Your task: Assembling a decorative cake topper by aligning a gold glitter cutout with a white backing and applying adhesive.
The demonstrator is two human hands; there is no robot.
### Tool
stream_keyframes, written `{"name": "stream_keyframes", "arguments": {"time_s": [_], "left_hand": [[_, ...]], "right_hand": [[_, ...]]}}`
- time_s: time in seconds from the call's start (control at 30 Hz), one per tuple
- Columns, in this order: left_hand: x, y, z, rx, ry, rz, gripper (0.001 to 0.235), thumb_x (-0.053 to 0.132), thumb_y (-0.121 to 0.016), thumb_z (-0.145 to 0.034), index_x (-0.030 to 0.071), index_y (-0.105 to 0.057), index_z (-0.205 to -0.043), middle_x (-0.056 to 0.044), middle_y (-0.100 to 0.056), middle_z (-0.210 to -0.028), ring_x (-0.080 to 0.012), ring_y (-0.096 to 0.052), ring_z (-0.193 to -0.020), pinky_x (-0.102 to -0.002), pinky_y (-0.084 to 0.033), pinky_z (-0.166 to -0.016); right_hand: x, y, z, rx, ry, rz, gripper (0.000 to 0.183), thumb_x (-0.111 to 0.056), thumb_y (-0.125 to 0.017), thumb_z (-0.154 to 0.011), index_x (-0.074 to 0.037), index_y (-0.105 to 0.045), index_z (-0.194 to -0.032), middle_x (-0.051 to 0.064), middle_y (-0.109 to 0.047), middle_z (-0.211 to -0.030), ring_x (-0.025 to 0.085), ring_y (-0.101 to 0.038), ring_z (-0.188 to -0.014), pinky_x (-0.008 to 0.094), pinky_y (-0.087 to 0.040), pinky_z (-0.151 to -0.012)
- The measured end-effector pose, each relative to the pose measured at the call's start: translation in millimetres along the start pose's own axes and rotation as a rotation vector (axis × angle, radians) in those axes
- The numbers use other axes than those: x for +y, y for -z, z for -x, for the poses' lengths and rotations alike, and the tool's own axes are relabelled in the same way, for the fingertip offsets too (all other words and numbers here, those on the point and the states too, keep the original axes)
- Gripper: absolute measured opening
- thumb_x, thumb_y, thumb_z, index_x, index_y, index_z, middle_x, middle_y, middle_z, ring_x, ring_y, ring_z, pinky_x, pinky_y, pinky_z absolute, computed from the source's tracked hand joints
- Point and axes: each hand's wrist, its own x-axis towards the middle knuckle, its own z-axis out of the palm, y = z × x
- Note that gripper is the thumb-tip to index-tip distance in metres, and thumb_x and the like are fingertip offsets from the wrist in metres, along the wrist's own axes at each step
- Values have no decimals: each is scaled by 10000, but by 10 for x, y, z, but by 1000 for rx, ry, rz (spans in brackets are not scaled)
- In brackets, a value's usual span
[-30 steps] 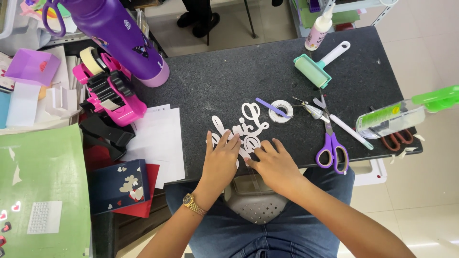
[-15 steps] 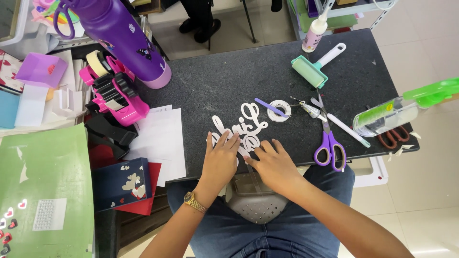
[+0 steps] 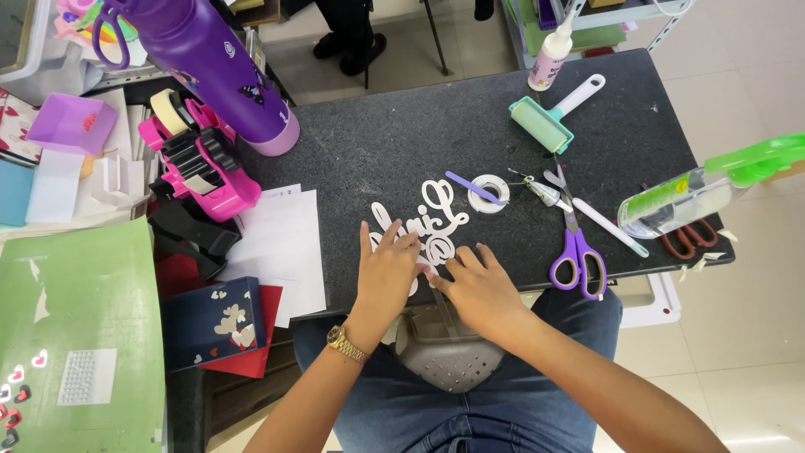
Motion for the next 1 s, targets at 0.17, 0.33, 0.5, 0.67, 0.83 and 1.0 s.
{"name": "stream_keyframes", "arguments": {"time_s": [0.17, 0.33, 0.5, 0.67, 0.83, 1.0], "left_hand": [[89, 110, -126, -46, 46, -8, 482, 310, -678, -936, 25, -642, -1323, -68, -639, -1279, -288, -439, -1401, -630, -102, -1243], [62, -90, -200, -35, 33, -76, 642, 430, -690, -882, 12, -608, -1362, -102, -601, -1317, -327, -399, -1423, -670, -73, -1222], [131, 176, -364, -110, -14, -289, 587, 499, -817, -780, 79, -679, -1166, -46, -638, -1077, -301, -546, -1160, -733, -178, -1120], [-61, -382, -624, -483, 36, -177, 484, 493, -949, -572, 156, -726, -839, -24, -600, -770, -261, -521, -783, -514, -305, -731], [-353, -1207, -809, -513, 56, -86, 459, 502, -990, -461, 159, -723, -605, -21, -608, -516, -252, -572, -508, -433, -372, -577], [12, -82, -840, -735, 86, -76, 234, 182, -925, -738, 31, -821, -882, -84, -741, -765, -264, -713, -758, -350, -486, -718]], "right_hand": [[15, -91, -4, 89, 17, 22, 422, -69, -727, -858, -158, -732, -1271, 151, -690, -1160, 326, -502, -1203, 623, -330, -1105], [60, -142, -22, 119, 32, 35, 389, -112, -750, -855, -166, -748, -1240, 148, -694, -1141, 331, -506, -1196, 633, -341, -1087], [57, -144, -39, 111, 22, 25, 377, -128, -758, -848, -174, -758, -1223, 145, -700, -1130, 332, -513, -1196, 642, -337, -1086], [9, -124, -45, 99, -11, 27, 328, -139, -766, -846, -174, -780, -1172, 134, -708, -1130, 325, -518, -1208, 626, -324, -1099], [8, -134, -59, 98, -9, 37, 356, -142, -768, -833, -174, -775, -1187, 134, -709, -1110, 333, -523, -1199, 641, -324, -1099], [27, -190, -57, 91, -17, 26, 349, -152, -760, -846, -181, -774, -1193, 135, -706, -1120, 341, -520, -1219, 647, -331, -1099]]}}
